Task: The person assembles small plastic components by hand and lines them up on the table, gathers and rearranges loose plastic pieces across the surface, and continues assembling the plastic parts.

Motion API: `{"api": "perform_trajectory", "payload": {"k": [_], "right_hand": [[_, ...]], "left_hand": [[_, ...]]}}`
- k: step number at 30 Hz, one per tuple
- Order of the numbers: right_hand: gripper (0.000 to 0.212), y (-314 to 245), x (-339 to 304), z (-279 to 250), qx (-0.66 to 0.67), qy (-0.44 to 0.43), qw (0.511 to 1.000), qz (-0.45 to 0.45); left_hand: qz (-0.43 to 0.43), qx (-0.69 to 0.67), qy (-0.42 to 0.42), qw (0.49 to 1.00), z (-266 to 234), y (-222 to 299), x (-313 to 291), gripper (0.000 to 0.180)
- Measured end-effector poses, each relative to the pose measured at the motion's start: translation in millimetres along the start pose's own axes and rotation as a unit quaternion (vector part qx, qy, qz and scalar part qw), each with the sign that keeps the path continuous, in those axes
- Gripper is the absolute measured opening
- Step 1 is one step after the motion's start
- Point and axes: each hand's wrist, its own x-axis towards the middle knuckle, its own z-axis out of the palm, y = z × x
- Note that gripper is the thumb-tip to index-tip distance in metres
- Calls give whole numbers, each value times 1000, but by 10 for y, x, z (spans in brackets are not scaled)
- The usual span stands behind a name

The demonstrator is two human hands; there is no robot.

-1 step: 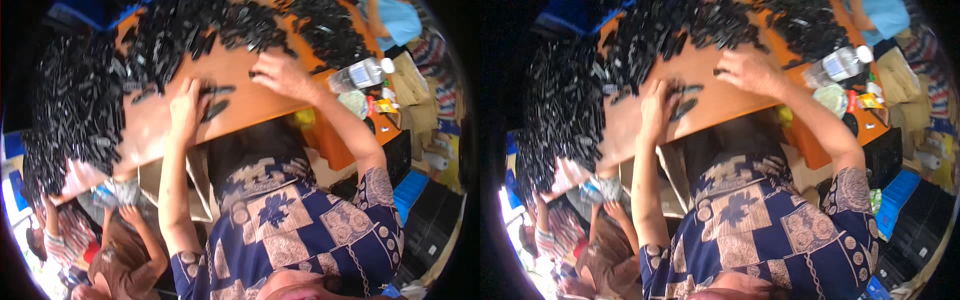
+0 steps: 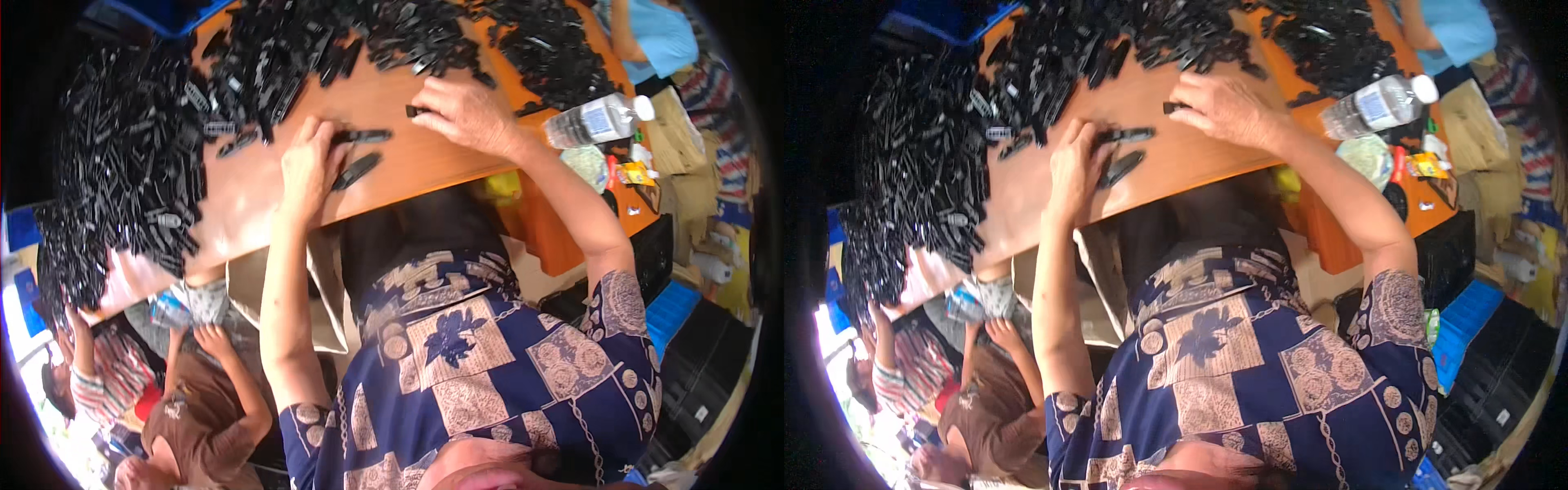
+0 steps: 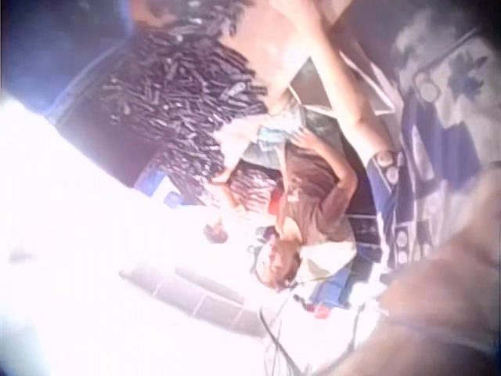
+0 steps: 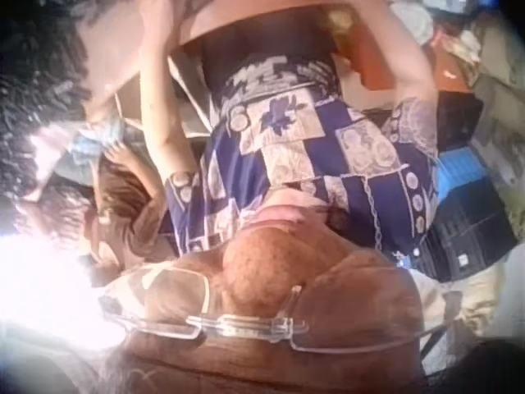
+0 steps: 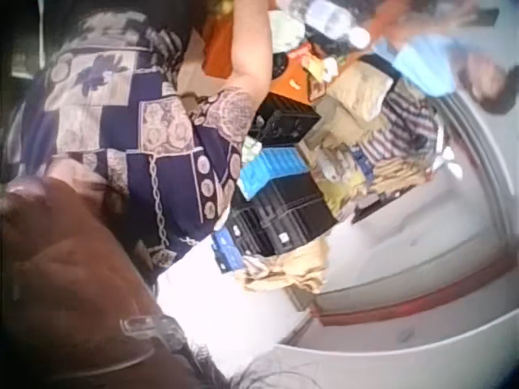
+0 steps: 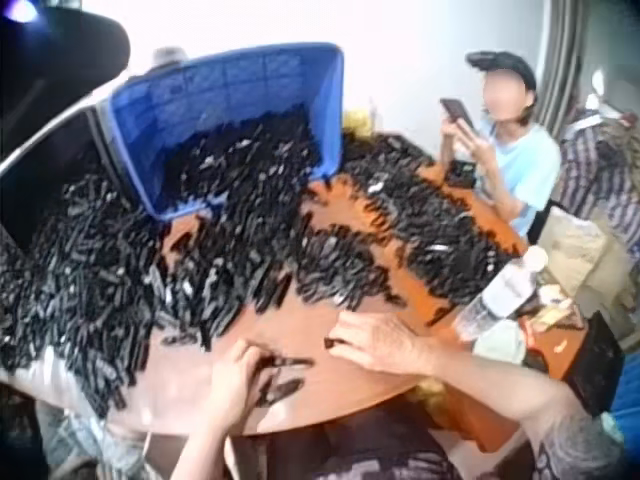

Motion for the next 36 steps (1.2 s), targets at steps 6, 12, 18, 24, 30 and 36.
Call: {"api": "perform_trajectory", "payload": {"k": [6, 12, 18, 24, 30, 36], "right_hand": [[20, -97, 319, 235, 23, -77, 996, -33], [19, -266, 272, 242, -15, -154, 988, 14], [20, -365, 384, 466, 18, -101, 994, 27], [24, -116, 348, 274, 18, -79, 995, -55], [29, 357, 306, 101, -253, -45, 963, 79], [29, 369, 348, 335, -245, -53, 967, 46]], "left_hand": [[-29, -4, -16, 999, 53, -90, -18, 20], [-24, -23, 1, 999, 51, -74, -55, 21], [-10, -21, -8, 1000, 39, -100, 11, 22], [-15, 5, -17, 1000, -47, -78, -40, 23], [-47, 43, -6, 998, -97, -127, 529, 31], [-76, 211, -11, 975, 256, -154, 1013, 40]]}}
